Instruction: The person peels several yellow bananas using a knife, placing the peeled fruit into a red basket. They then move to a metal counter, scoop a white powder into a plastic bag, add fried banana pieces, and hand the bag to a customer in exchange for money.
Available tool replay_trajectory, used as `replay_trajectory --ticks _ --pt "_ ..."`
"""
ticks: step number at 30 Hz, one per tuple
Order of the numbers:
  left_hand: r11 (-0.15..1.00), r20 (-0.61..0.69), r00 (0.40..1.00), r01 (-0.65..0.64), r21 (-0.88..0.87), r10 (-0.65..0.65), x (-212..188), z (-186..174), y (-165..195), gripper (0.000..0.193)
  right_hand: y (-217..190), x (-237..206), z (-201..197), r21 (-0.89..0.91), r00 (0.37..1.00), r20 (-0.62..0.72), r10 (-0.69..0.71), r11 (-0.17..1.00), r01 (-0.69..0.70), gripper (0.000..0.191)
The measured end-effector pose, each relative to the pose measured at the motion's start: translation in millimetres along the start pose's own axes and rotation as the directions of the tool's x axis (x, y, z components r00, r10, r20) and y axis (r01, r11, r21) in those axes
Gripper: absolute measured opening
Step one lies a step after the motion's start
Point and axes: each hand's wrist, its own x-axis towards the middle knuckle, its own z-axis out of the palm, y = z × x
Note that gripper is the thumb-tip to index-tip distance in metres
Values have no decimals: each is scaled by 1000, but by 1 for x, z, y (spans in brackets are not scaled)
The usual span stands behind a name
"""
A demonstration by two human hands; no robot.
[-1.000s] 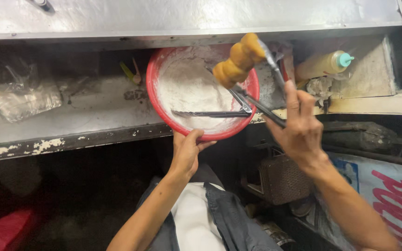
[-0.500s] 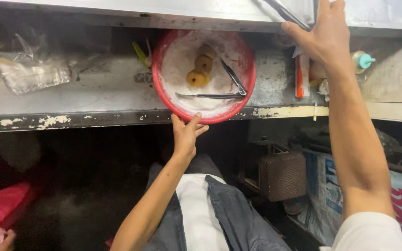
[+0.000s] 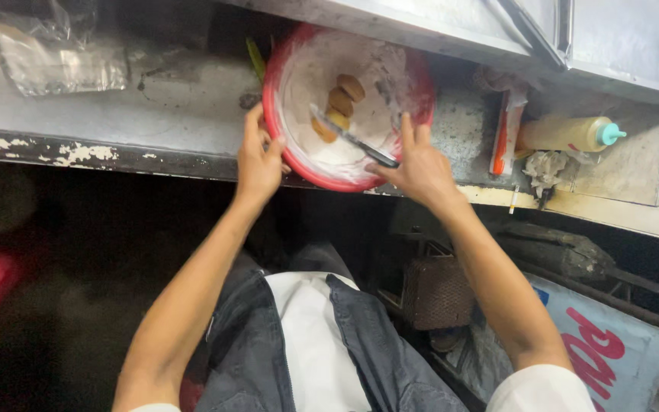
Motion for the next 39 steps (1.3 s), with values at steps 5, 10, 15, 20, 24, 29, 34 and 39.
replay_trajectory --ticks 5,10,15,20,24,29,34,39 --pt "852 161 979 -191 488 127 81 -40 20 57 14 59 -18 333 962 254 100 925 -184 78" --pt "962 -58 998 -22 273 40 35 -21 13 57 -10 78 -1 226 974 -44 -220 948 225 65" --pt "993 -85 990 106 -60 -111 -16 8 -7 67 -15 2 -18 -175 911 -132 -391 914 367 64" --pt "961 -153 975 -119 249 161 21 -13 -6 62 -19 -19 -37 -258 913 -62 -402 891 374 61" --pt "959 -150 977 -109 262 152 -25 -1 -3 80 7 2 -40 -113 940 -30 -339 936 334 69" --pt "997 -40 997 63 -46 -65 -30 11 5 87 34 90 -20 226 988 108 112 965 -134 62" --pt "997 -53 998 -13 70 16 14 -8 3 71 9 99 3 714 984 153 -88 699 -49 65" --pt "999 -80 996 23 -43 -27 22 -8 -3 58 0 3 -36 4 932 -97 -349 936 351 65"
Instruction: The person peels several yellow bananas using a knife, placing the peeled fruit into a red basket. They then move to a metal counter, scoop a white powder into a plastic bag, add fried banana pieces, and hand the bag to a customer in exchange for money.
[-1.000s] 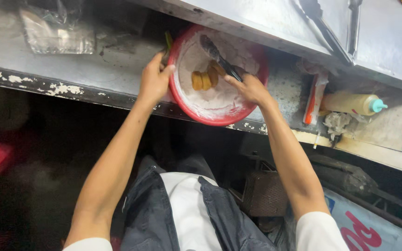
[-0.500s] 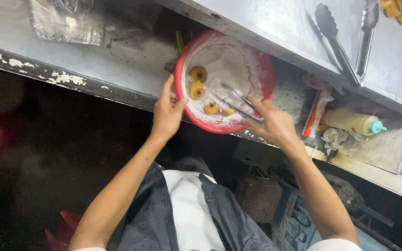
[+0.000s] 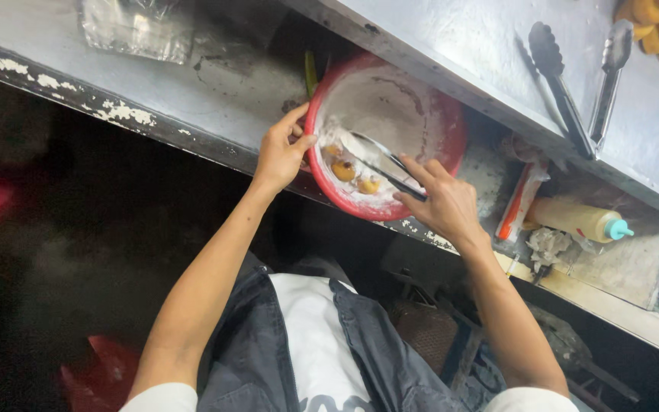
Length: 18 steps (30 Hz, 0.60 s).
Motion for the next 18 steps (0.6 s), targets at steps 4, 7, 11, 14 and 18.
replay_trajectory --ticks 4,7,11,14,18 --pt "977 -91 978 -175 123 186 -8 13 -6 56 5 24 -21 -96 989 -58 136 985 -141 59" --pt "959 -140 953 -249 133 267 -40 29 -18 67 21 53 -13 -232 922 142 361 917 -324 43" --pt "996 -122 991 -62 -62 54 -42 44 -28 66 24 22 1 14 983 84 164 986 -166 53" --pt "994 -101 993 -67 -92 58 -10 46 -28 57 9 -15 1 132 988 84 126 982 -137 70" --pt "885 -347 842 -283 370 414 15 4 -24 26 -14 -22 -10 -43 945 90 315 949 -312 98"
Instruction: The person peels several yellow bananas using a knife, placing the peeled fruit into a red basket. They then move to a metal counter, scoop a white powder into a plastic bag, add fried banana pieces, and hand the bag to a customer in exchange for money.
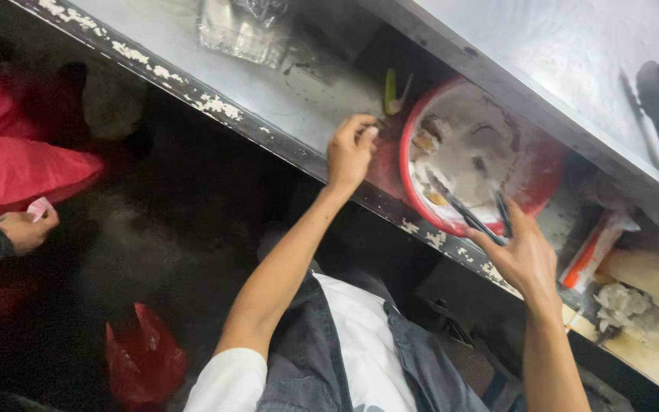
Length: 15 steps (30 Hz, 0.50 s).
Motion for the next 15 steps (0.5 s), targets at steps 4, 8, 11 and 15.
replay_trajectory --ticks 4,8,11,15 --pt "822 -125 924 -253 510 362 79 -70 -33 29 -26 -2 -9 -214 981 -182 -62 977 22 104" --pt "296 323 730 -580 759 602 161 -92 -45 31 -88 -3 15 56 849 -432 -306 930 364 67" --pt "461 316 750 -624 631 581 168 -84 -38 24 -165 15 56 540 904 -241 -353 725 427 47" --pt "655 314 766 -643 398 562 129 -88 -36 26 -251 96 108 533 869 -355 -343 690 490 33"
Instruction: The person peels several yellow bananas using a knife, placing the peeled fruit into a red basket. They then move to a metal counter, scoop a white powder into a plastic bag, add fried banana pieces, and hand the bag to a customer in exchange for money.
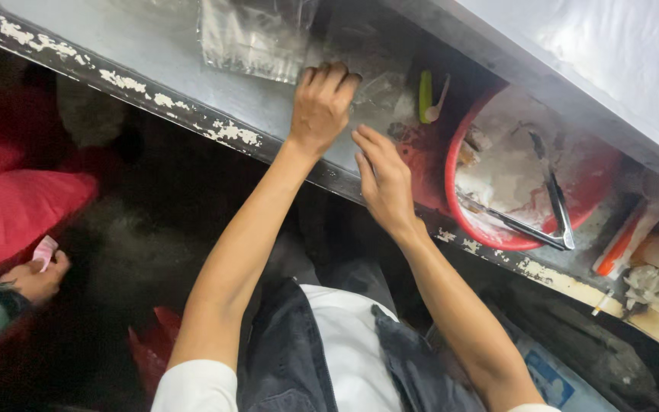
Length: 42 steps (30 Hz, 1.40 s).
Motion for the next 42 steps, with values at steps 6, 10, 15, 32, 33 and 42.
replay_trajectory --ticks 6,10,15,32,33,42 --pt "941 -12 997 65 -331 -73 5 4 -20 37 39 55 51 -304 999 -44 -20 953 6 35" --pt "995 70 998 -12 94 6 54 54 -43 55 47 47 65 -411 999 -31 -31 912 15 35" --pt "997 227 971 68 43 -76 33 41 -33 19 45 50 63 -387 994 -7 108 916 -102 33" --pt "-478 569 562 318 -819 -600 -82 -177 -5 20 -70 -11 20 833 843 456 286 195 -517 44" --pt "-495 578 534 308 -812 -617 -80 -176 -4 21 -71 -14 25 850 841 449 303 146 -506 38" --pt "411 346 810 550 -727 -473 -92 -179 74 43 -75 -48 21 591 894 -186 408 773 -230 32"
